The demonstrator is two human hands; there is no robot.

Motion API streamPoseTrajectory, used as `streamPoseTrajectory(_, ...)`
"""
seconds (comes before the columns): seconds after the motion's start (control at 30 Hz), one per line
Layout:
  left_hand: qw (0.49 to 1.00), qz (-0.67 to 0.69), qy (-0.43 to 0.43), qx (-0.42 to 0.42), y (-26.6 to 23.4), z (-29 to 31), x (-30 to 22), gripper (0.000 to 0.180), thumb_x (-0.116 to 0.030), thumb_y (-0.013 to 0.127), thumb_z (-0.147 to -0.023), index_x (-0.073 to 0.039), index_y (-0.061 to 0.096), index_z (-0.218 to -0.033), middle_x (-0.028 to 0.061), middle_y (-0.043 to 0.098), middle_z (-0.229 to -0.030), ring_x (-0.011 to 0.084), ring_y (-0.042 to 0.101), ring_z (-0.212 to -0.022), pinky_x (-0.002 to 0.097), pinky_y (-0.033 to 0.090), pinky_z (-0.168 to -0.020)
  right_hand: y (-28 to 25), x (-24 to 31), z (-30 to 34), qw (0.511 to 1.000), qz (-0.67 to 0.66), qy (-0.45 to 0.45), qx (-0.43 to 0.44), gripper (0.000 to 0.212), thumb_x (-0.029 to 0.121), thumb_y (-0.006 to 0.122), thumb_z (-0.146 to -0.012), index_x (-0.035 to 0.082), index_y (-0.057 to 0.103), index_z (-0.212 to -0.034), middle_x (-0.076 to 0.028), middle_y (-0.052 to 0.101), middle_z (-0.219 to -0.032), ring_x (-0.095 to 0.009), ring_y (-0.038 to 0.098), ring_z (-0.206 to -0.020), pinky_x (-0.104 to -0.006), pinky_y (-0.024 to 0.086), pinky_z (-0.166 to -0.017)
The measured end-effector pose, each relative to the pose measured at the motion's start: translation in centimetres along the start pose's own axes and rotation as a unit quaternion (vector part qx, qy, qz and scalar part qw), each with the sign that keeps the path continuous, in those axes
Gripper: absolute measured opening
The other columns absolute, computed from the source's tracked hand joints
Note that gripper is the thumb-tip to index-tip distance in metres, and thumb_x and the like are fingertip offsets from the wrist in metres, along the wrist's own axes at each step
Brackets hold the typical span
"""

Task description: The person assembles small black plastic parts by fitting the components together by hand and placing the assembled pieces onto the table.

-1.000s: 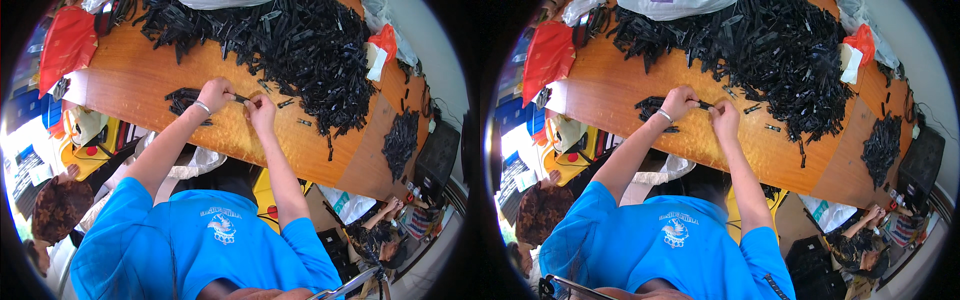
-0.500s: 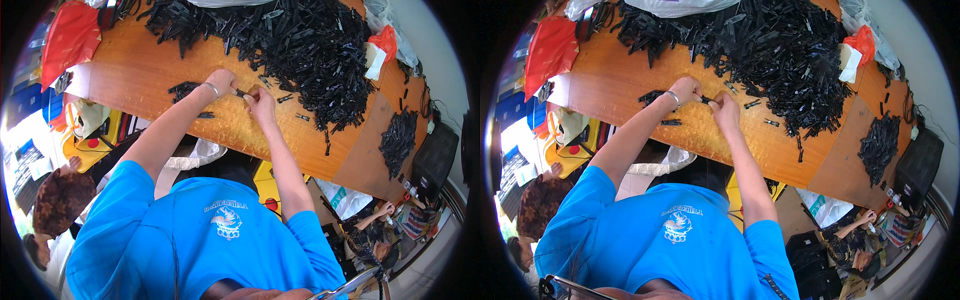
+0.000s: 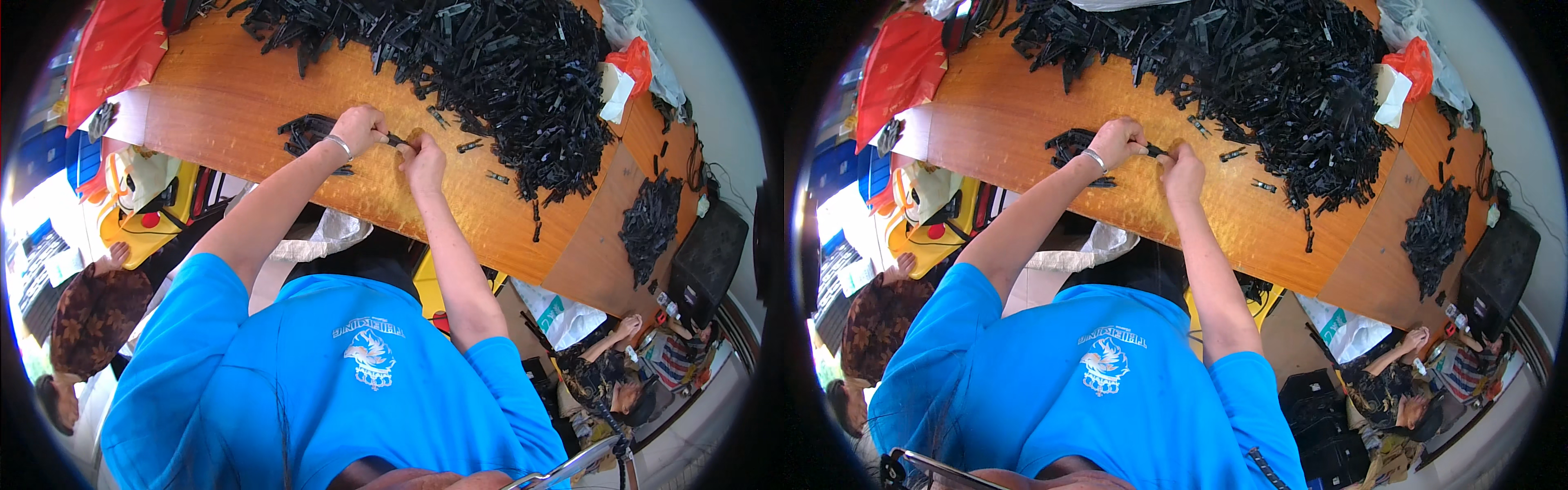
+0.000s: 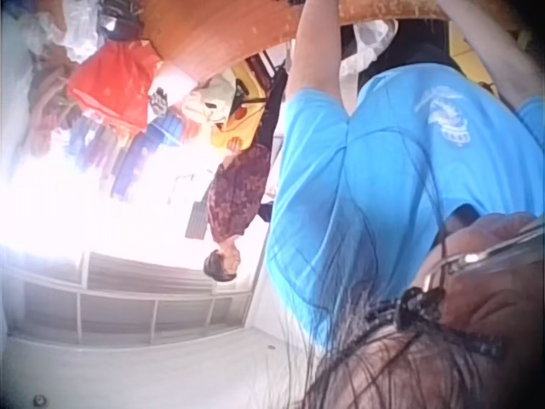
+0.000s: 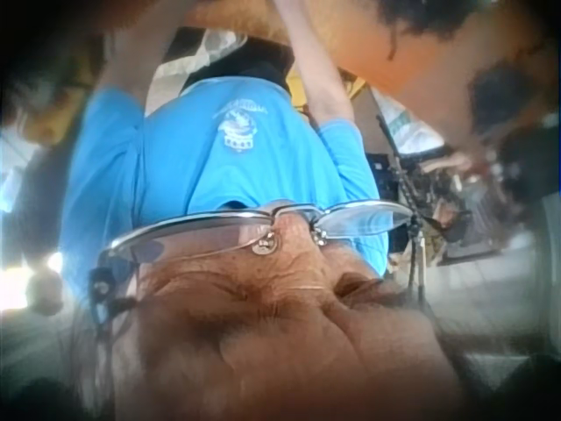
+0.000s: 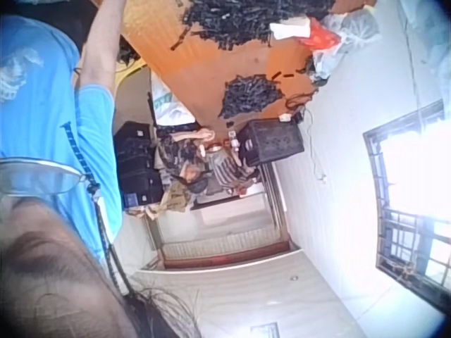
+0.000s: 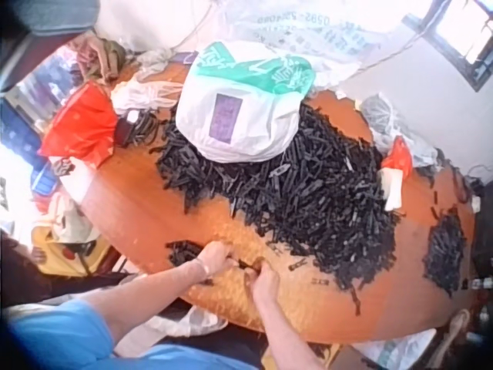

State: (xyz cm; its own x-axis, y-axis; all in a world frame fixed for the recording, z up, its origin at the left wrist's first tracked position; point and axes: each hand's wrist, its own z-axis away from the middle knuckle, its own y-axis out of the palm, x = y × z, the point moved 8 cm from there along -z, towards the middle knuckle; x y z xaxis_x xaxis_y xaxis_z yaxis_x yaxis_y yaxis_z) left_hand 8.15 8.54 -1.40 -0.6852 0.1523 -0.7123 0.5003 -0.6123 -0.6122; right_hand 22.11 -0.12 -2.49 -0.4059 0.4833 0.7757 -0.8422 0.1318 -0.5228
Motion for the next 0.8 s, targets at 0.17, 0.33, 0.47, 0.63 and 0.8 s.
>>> streamPoseTrajectory(0.17, 0.999, -0.043, 0.015, -0.008, -0.3, -0.2, -0.4, 0.014, -0.013, 0.077, -0.071, -0.006, 0.070, -0.080, 0.0130, 0.066, -0.085, 0.0321, 0.064, -0.087, 0.0413, 0.051, -0.079, 0.0, 0.1, 0.0, 0.998, -0.031, 0.053, 0.023, 0.019, 0.010, 0.075, -0.079, 0.001, 0.058, -0.080, -0.016, 0.063, -0.064, -0.029, 0.063, -0.053, -0.0388, 0.048, -0.053)
streamPoseTrajectory(0.33, 0.997, -0.041, 0.044, -0.050, -1.0, 1.3, -1.9, 0.016, -0.011, 0.076, -0.071, -0.006, 0.069, -0.084, 0.0124, 0.065, -0.087, 0.0319, 0.064, -0.087, 0.0415, 0.050, -0.079, -0.9, 0.8, 1.1, 0.994, 0.072, -0.075, -0.026, 0.020, 0.014, 0.075, -0.081, 0.002, 0.059, -0.084, -0.013, 0.065, -0.068, -0.028, 0.063, -0.059, -0.0383, 0.048, -0.054)
streamPoseTrajectory(0.47, 0.999, 0.010, 0.026, -0.039, -1.1, 1.9, -1.8, 0.017, -0.010, 0.076, -0.070, -0.005, 0.068, -0.084, 0.0127, 0.065, -0.083, 0.0314, 0.064, -0.084, 0.0403, 0.051, -0.077, -0.2, -0.7, 1.8, 0.999, 0.034, -0.040, -0.012, 0.022, 0.018, 0.077, -0.079, 0.004, 0.061, -0.083, -0.018, 0.066, -0.072, -0.039, 0.064, -0.069, -0.0447, 0.049, -0.061)
streamPoseTrajectory(0.63, 0.997, 0.046, -0.032, -0.049, -0.8, 1.5, -0.6, 0.018, -0.011, 0.077, -0.071, -0.002, 0.065, -0.082, 0.0136, 0.066, -0.081, 0.0309, 0.065, -0.078, 0.0393, 0.052, -0.073, -0.6, 0.1, 0.9, 0.997, 0.040, -0.063, -0.025, 0.019, 0.014, 0.074, -0.082, 0.002, 0.059, -0.083, -0.015, 0.064, -0.067, -0.029, 0.063, -0.059, -0.0386, 0.048, -0.054)
streamPoseTrajectory(0.8, 0.995, 0.061, -0.027, -0.068, -0.4, 1.1, -0.3, 0.018, -0.011, 0.078, -0.071, -0.002, 0.065, -0.080, 0.0144, 0.066, -0.081, 0.0309, 0.066, -0.077, 0.0398, 0.052, -0.072, -0.8, 0.2, 0.2, 0.998, 0.038, -0.053, -0.023, 0.020, 0.014, 0.075, -0.080, 0.001, 0.060, -0.082, -0.019, 0.064, -0.068, -0.036, 0.064, -0.062, -0.0434, 0.048, -0.058)
